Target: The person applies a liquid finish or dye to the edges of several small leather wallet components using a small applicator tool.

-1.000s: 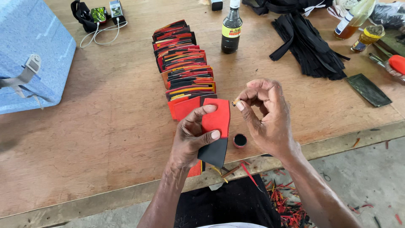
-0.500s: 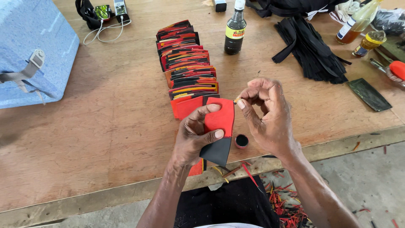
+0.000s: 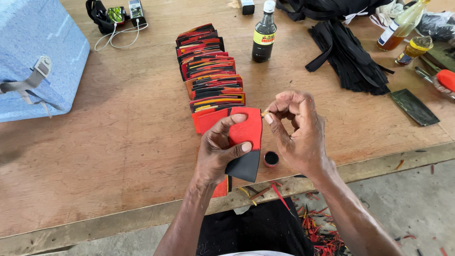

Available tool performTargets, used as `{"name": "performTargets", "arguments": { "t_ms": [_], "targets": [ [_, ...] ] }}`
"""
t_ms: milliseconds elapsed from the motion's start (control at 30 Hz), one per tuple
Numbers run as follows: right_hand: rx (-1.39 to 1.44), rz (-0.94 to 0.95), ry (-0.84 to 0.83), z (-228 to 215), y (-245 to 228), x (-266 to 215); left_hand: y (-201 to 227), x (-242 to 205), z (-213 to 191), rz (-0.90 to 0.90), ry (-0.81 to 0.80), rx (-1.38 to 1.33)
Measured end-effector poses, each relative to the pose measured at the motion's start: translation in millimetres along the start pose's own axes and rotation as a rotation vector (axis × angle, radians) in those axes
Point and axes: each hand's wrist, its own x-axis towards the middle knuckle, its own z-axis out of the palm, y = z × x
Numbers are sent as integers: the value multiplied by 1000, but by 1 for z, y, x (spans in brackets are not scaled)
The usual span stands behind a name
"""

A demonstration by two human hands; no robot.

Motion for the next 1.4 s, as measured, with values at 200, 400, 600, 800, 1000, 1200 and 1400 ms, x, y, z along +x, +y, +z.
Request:
{"name": "performTargets", "arguments": {
  "t_ms": [200, 400, 600, 800, 1000, 1200, 1400],
  "targets": [
    [24, 2, -14, 1, 1, -6, -1, 3, -1, 5, 16, -14],
    [40, 26, -36, 5, 1, -11, -1, 6, -2, 23, 88, 49],
    [36, 49, -49, 8, -1, -14, 0, 9, -1, 30, 124, 78],
    [34, 30, -94, 7, -4, -16, 2, 13, -3, 57, 138, 126],
    [11, 36, -100, 8, -2, -21, 2, 15, -5, 65, 132, 123],
    [11, 29, -106, 11, -3, -27, 1, 19, -7, 69, 160, 94],
    [-38, 12, -114, 14, -6, -33, -6, 28, -14, 121, 210, 50]
  ]
}}
